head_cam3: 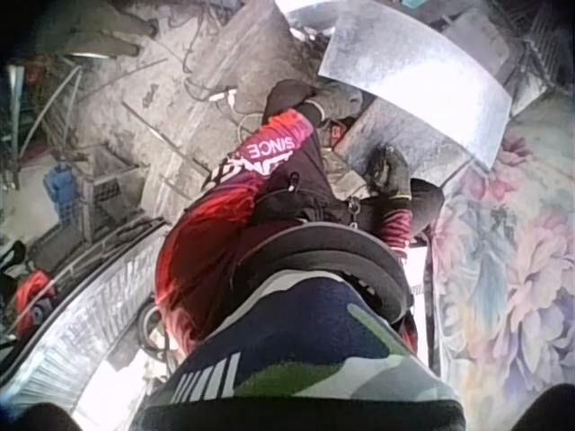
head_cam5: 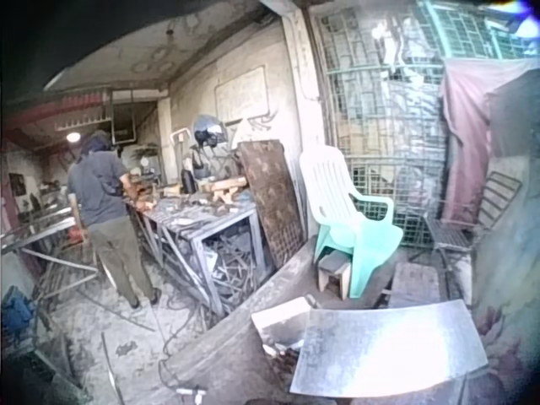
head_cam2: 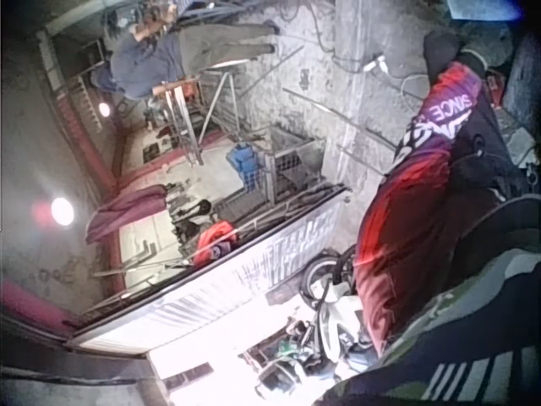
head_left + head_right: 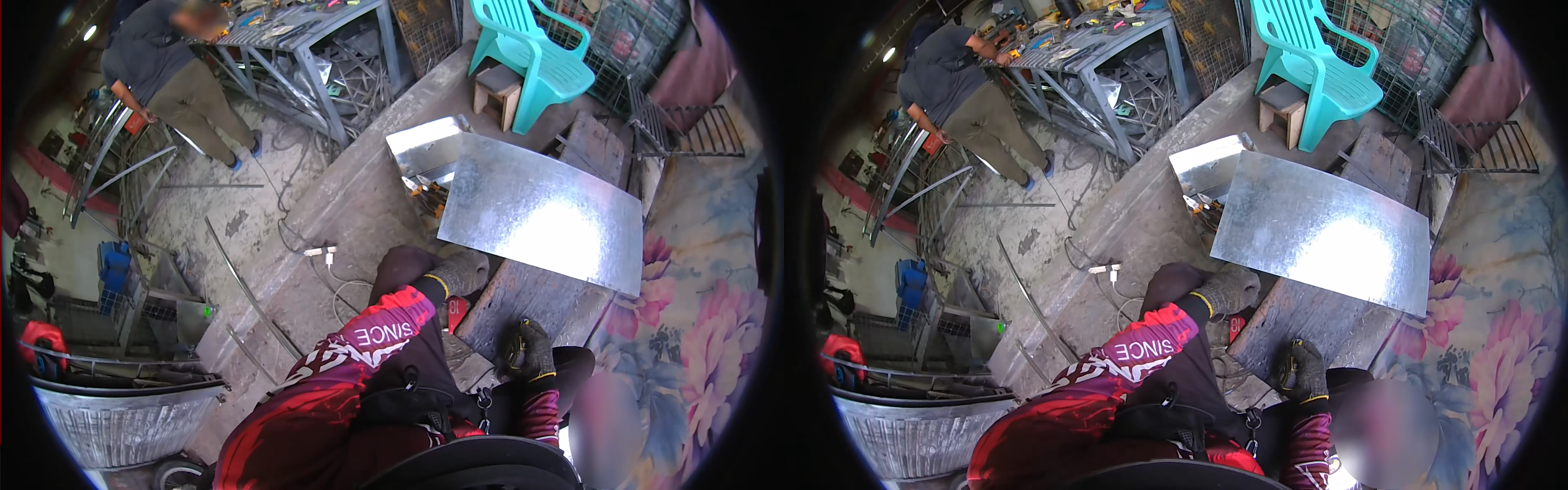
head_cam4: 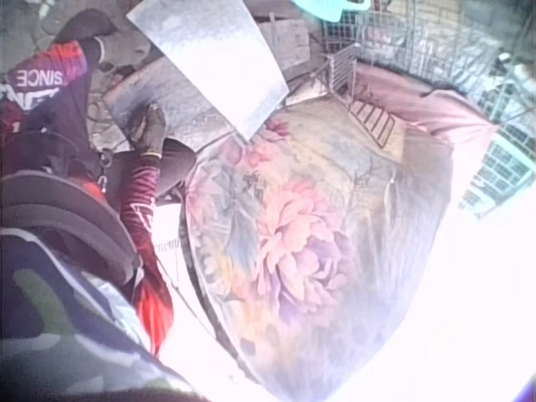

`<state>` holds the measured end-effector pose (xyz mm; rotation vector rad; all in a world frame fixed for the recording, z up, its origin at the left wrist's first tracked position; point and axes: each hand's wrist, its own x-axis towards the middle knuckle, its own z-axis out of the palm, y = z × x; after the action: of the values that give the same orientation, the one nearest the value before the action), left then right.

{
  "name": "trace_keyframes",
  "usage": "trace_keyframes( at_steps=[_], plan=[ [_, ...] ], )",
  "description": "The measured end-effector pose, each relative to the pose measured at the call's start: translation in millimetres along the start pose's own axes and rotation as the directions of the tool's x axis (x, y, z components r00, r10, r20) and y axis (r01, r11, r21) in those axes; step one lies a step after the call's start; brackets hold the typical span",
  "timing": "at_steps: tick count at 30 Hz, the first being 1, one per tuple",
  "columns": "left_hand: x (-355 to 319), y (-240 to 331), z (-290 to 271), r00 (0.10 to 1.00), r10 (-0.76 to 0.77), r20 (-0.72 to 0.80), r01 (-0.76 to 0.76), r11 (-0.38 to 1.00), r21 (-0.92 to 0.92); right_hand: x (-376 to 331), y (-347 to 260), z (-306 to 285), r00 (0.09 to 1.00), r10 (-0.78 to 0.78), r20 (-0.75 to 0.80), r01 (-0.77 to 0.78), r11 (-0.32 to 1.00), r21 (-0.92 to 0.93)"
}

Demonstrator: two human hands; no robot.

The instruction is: The recorder measures and marks a metal sheet for fabrication using a tape measure.

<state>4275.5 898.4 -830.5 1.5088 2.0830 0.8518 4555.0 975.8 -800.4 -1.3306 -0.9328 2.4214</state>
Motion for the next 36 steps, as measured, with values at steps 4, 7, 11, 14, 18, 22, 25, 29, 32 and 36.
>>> trace_keyframes(
  at_steps=[4,7,11,14,18,22,25,29,32,36],
  plan=[
    [-3.4,2.5,-2.5,1.000,0.010,0.028,-0.010,1.000,0.007,-0.2,-3.0,-8.0,0.905,-0.368,0.214,0.416,0.664,-0.621],
    [-6.4,5.8,-4.7,0.999,-0.008,0.035,0.009,0.999,-0.031,2.2,3.4,-12.5,0.861,-0.416,0.292,0.487,0.511,-0.708],
    [-7.5,10.4,-9.5,0.999,0.020,0.046,-0.020,1.000,0.005,5.7,9.1,-22.6,0.855,-0.386,0.348,0.485,0.352,-0.801],
    [-7.2,12.8,-13.3,0.995,0.010,0.101,-0.009,1.000,-0.008,8.0,12.5,-23.7,0.828,-0.420,0.373,0.491,0.221,-0.843],
    [-8.6,14.0,-15.1,0.994,0.006,0.110,-0.007,1.000,0.008,3.1,7.9,-17.9,0.842,-0.406,0.356,0.517,0.417,-0.747],
    [-7.7,13.8,-13.8,0.985,-0.042,0.167,0.053,0.997,-0.060,-3.3,-0.6,-11.2,0.697,-0.461,0.549,0.618,-0.002,-0.786],
    [-5.9,13.8,-13.2,0.984,-0.015,0.176,0.018,1.000,-0.017,1.3,3.8,-6.9,0.860,-0.420,0.291,0.488,0.504,-0.712],
    [-5.3,14.9,-15.0,0.985,-0.013,0.174,0.018,0.999,-0.029,6.0,6.3,-15.8,0.803,-0.445,0.396,0.546,0.284,-0.788],
    [-5.7,15.8,-15.7,0.981,-0.056,0.186,0.058,0.998,-0.005,8.7,6.8,-20.2,0.692,-0.470,0.548,0.618,-0.007,-0.787],
    [-4.3,15.2,-15.6,0.981,-0.063,0.185,0.064,0.998,0.002,10.8,9.6,-16.7,0.969,-0.217,0.116,0.246,0.817,-0.521]
  ],
)
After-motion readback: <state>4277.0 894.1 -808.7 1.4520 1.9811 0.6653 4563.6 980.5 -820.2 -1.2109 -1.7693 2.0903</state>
